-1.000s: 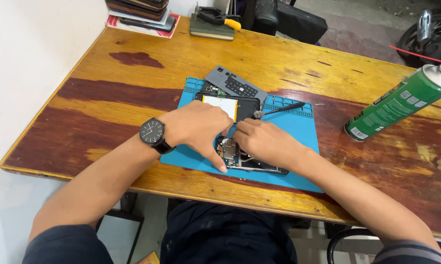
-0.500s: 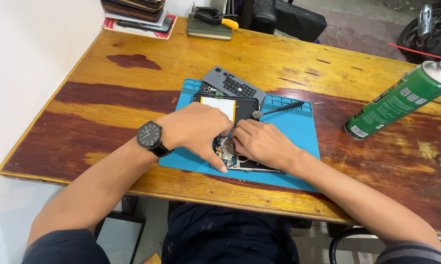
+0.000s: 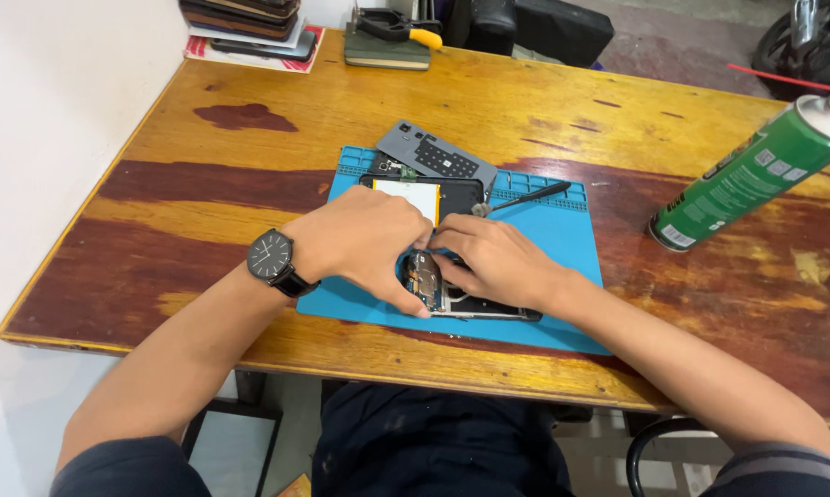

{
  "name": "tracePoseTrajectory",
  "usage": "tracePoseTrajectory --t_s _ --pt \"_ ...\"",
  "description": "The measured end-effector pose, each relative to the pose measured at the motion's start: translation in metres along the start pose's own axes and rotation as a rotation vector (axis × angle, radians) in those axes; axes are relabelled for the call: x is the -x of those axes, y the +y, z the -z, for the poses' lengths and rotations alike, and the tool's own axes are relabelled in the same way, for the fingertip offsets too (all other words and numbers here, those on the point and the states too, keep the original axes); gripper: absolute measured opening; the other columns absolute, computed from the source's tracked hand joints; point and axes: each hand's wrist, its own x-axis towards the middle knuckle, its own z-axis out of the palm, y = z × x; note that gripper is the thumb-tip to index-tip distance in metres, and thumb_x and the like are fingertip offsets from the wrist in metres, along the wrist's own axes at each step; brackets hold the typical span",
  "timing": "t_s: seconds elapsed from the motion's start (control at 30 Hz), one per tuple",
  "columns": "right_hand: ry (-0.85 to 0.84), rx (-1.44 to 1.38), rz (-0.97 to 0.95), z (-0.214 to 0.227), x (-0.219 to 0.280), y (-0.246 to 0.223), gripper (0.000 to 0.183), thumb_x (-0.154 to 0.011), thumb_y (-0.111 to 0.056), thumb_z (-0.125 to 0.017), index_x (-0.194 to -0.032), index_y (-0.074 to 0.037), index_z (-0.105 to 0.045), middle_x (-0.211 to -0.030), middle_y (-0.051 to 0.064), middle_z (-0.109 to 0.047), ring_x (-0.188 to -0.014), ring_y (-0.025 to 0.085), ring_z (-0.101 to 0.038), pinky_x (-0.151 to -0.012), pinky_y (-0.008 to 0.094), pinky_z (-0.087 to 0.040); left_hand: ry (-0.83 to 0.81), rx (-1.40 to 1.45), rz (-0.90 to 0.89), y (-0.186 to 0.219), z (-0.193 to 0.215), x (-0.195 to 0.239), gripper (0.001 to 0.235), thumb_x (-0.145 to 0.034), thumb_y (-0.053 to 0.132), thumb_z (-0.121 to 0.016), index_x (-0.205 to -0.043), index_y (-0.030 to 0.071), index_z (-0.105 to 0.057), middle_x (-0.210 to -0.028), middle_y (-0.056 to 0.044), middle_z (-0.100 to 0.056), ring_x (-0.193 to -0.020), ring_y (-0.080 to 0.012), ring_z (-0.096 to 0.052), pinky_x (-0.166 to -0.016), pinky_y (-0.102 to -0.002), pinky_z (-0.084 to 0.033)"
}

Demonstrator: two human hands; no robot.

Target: The person uses a small brush to clean dust and debris from the internal components of a disassembled smartphone, including the motherboard, battery, and chassis. The person then wipes the battery with a green cloth and places the components on a blue mat.

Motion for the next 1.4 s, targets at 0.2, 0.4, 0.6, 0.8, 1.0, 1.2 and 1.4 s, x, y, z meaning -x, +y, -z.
tracePoseTrajectory --t_s 0.2,0.4,0.6,0.8,1.0,1.2,1.4 --pt "0.065 0.011 0.083 -0.008 0.002 0.007 0.015 -0.088 -0.012 -0.071 -0.098 -0.001 -0.068 -0.093 0.013 -0.066 -0.083 0.035 -0.067 -0.072 0.044 -0.054 -0.087 -0.018 0.061 0.004 0.004 -0.004 0.070 -0.053 0.068 -0.084 -0.081 0.005 -0.074 -0.068 -0.010 -0.071 -0.065 -0.0337 -0.069 -0.058 -0.043 -0.053" --pt "0.169 0.187 0.164 -0.023 0.009 0.011 0.016 -0.084 -0.013 -0.073 -0.093 -0.002 -0.066 -0.083 0.012 -0.064 -0.078 0.034 -0.065 -0.069 0.045 -0.053 -0.051 0.018 0.031 0.005 0.005 -0.006 0.067 -0.049 0.064 -0.087 -0.077 0.004 -0.075 -0.064 -0.008 -0.070 -0.060 -0.0311 -0.069 -0.054 -0.041 -0.052" --pt "0.218 0.168 0.065 -0.019 0.009 0.006 0.016 -0.086 -0.014 -0.073 -0.090 -0.002 -0.065 -0.083 0.013 -0.066 -0.077 0.034 -0.067 -0.067 0.046 -0.053 -0.072 0.053 0.057 0.005 0.008 -0.007 0.067 -0.047 0.063 -0.088 -0.076 0.005 -0.074 -0.065 -0.006 -0.070 -0.061 -0.0289 -0.070 -0.055 -0.039 -0.053" --pt "0.243 -0.116 0.011 0.021 0.004 0.007 0.027 -0.092 -0.014 -0.072 -0.113 0.003 -0.068 -0.093 0.014 -0.070 -0.078 0.024 -0.068 -0.069 0.036 -0.054 0.253 0.029 -0.223 -0.008 0.017 -0.006 0.060 -0.061 0.047 -0.090 -0.106 0.010 -0.073 -0.086 -0.003 -0.073 -0.082 -0.0247 -0.070 -0.069 -0.039 -0.046" --pt "0.186 -0.615 -0.418 0.031 0.029 0.025 0.026 -0.095 -0.006 -0.069 -0.122 -0.004 -0.066 -0.092 0.009 -0.075 -0.073 0.012 -0.067 -0.064 0.028 -0.057 0.363 0.119 -0.293 -0.004 -0.002 -0.015 0.069 -0.078 0.033 -0.086 -0.138 0.009 -0.062 -0.099 0.001 -0.076 -0.082 -0.0172 -0.069 -0.079 -0.039 -0.046" --pt "0.440 -1.081 -0.368 0.014 0.047 0.049 0.009 -0.101 -0.001 -0.064 -0.099 -0.003 -0.056 -0.101 0.014 -0.075 -0.093 0.019 -0.077 -0.080 0.033 -0.065 0.406 0.395 -0.059 0.002 -0.024 -0.024 0.057 -0.089 0.030 -0.082 -0.131 -0.001 -0.060 -0.089 -0.005 -0.074 -0.074 -0.0168 -0.069 -0.063 -0.032 -0.053" --pt "0.444 -0.940 -0.249 0.005 0.054 0.052 0.009 -0.107 -0.008 -0.065 -0.109 0.000 -0.062 -0.104 0.015 -0.066 -0.086 0.022 -0.070 -0.076 0.038 -0.064 0.472 0.753 0.139 0.007 -0.045 -0.034 0.023 -0.102 0.023 -0.069 -0.096 0.001 -0.064 -0.065 -0.001 -0.064 -0.060 -0.0053 -0.059 -0.050 -0.021 -0.041"
